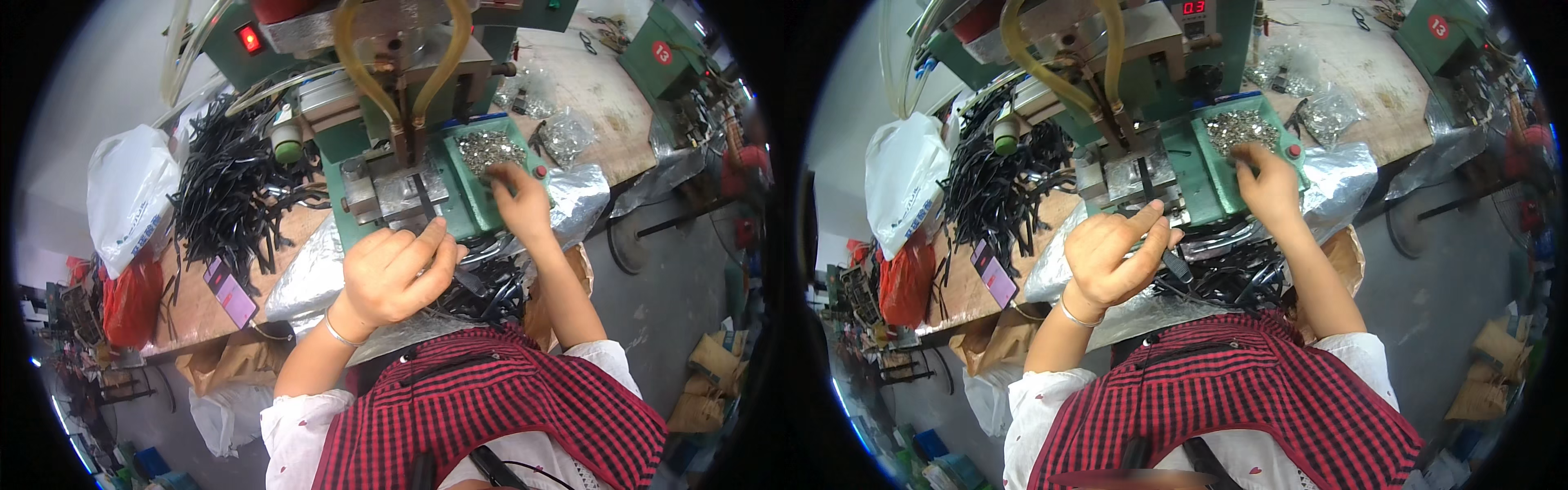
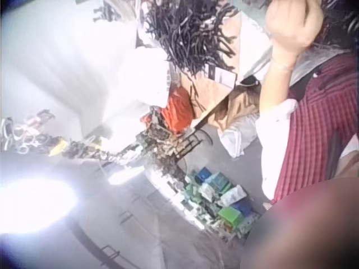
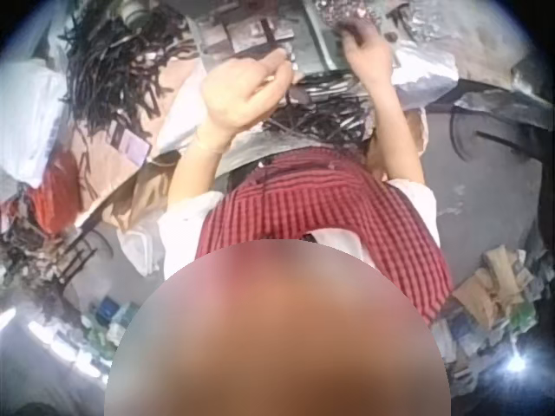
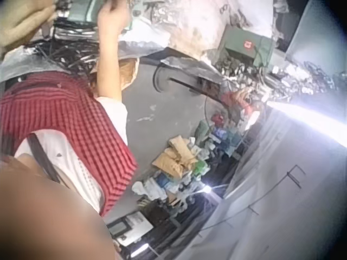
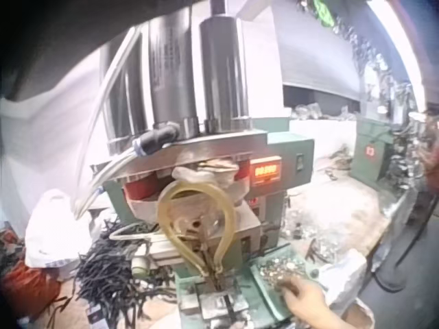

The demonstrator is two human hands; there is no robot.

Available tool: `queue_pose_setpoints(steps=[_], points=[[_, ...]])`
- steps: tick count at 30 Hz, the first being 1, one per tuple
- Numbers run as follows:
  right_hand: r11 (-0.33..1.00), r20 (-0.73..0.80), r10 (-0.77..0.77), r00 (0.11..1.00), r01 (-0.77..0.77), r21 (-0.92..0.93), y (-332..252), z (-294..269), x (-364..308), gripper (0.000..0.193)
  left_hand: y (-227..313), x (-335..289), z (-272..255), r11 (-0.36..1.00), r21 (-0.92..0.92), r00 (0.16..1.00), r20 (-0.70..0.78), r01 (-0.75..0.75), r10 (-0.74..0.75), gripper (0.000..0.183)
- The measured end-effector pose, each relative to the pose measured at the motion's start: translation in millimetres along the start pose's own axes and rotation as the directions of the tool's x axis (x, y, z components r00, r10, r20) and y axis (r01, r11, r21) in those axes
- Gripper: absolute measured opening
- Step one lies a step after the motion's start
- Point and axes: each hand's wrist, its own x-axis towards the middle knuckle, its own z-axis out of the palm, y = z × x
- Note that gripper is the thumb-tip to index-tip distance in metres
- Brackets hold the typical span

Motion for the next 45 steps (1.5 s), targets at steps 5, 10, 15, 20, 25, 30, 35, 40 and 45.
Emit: queue_pose_setpoints(steps=[5, 10, 15, 20, 25, 30, 35, 40, 45], points=[[0.999, -0.161, -0.049, 0.986, 0.045, -0.027, 3, -17, 2, 0.025, -22, -12, 16, 0.999, 0.031, 0.997, -0.064, 0.038, -0.036, 0.024], [0.995, -0.41, -0.043, 0.911, 0.074, 0.061, -1, -29, 24, 0.023, -1, -13, 10, 0.999, 0.035, 0.999, -0.018, -0.029, 0.03, 0.021], [0.974, -0.221, -0.125, 0.967, 0.077, -0.214, 34, -15, 13, 0.019, -10, -16, 21, 0.999, -0.01, 0.998, -0.043, -0.05, 0.05, 0.025], [0.919, -0.093, -0.106, 0.99, 0.062, -0.39, 15, -5, 1, 0.011, -5, -20, 15, 1.0, -0.001, 1.0, -0.026, -0.004, 0.004, 0.025], [0.807, -0.059, -0.202, 0.978, 0.132, -0.576, 22, 6, 6, 0.006, 15, -24, -24, 0.962, -0.057, 0.962, 0.07, 0.267, -0.263, 0.031], [0.92, -0.132, -0.034, 0.991, -0.021, -0.392, 26, -10, -5, 0.007, -80, -148, -120, 0.362, 0.218, 0.422, -0.504, 0.906, -0.753, 0.034], [0.897, -0.087, -0.268, 0.96, 0.215, -0.386, 28, 3, 10, 0.021, -152, -369, -227, -0.233, -0.175, -0.284, -0.378, 0.957, -0.881, 0.069], [0.949, -0.158, -0.228, 0.961, 0.183, -0.256, 20, 1, 14, 0.016, -173, -370, -199, -0.275, -0.151, -0.313, -0.419, 0.95, -0.853, 0.076], [0.977, -0.19, -0.075, 0.979, 0.034, -0.213, 19, -9, -1, 0.015, -183, -406, -214, -0.217, -0.161, -0.269, -0.487, 0.963, -0.831, 0.072]])
